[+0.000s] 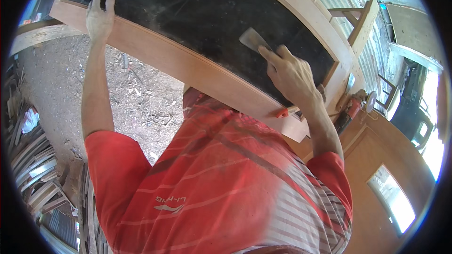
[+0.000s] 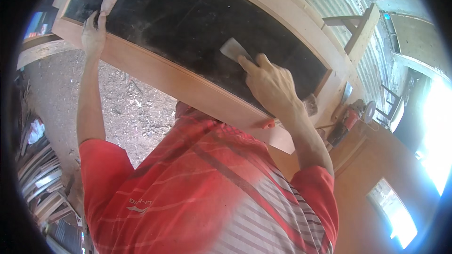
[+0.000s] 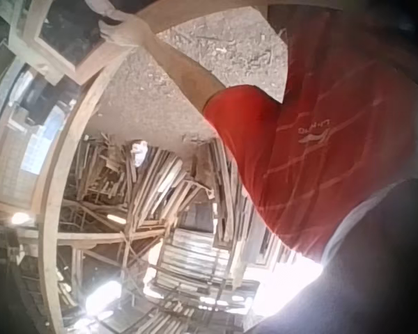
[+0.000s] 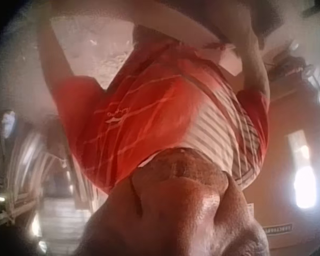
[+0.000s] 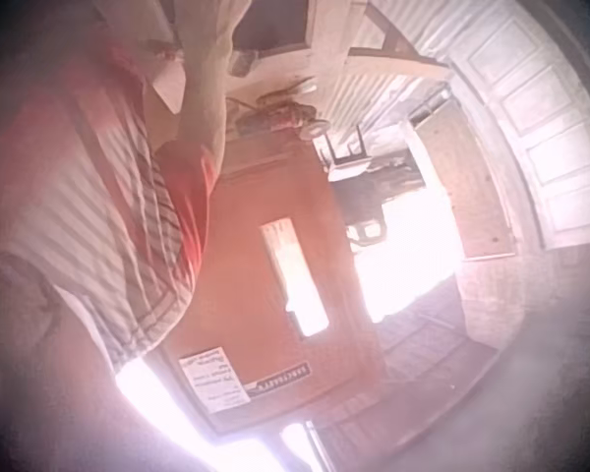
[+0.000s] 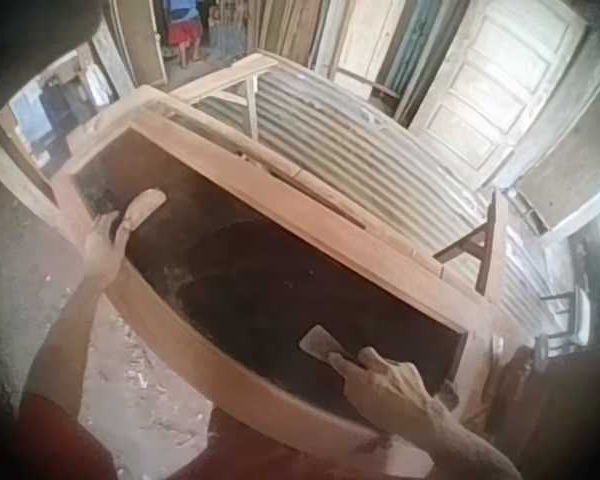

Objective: The person scrapes the panel of a wooden frame with a putty knife, sands the surface using sandpaper, and sweeps dust off the frame with a brush.

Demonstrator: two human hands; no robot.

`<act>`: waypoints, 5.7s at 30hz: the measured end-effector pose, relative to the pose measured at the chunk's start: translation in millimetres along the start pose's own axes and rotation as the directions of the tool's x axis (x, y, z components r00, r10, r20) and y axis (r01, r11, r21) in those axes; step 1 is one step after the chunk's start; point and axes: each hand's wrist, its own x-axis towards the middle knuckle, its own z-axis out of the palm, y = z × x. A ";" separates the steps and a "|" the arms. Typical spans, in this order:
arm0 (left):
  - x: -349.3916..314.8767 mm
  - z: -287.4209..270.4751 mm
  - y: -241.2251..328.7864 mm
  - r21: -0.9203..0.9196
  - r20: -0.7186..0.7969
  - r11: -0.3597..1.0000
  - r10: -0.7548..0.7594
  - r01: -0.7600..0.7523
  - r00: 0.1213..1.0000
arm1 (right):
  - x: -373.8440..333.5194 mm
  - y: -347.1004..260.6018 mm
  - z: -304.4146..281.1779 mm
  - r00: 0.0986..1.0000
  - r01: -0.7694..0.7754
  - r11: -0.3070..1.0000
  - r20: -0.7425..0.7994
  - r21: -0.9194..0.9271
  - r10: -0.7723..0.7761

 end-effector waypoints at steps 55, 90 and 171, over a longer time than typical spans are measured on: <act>4.2 3.6 3.1 0.044 -0.078 0.999 0.005 -0.002 0.997 | 13.4 -55.5 6.3 0.990 0.035 0.998 0.136 -0.046 -0.028; -7.1 -17.1 44.6 -0.002 -0.179 0.999 -0.052 0.053 0.982 | 45.9 -86.7 17.9 0.961 0.257 0.956 0.146 -0.142 -0.237; 9.0 4.4 0.7 -0.006 -0.106 0.999 0.047 -0.048 0.993 | 102.5 -25.0 -10.0 0.998 -0.054 0.982 0.000 -0.180 0.055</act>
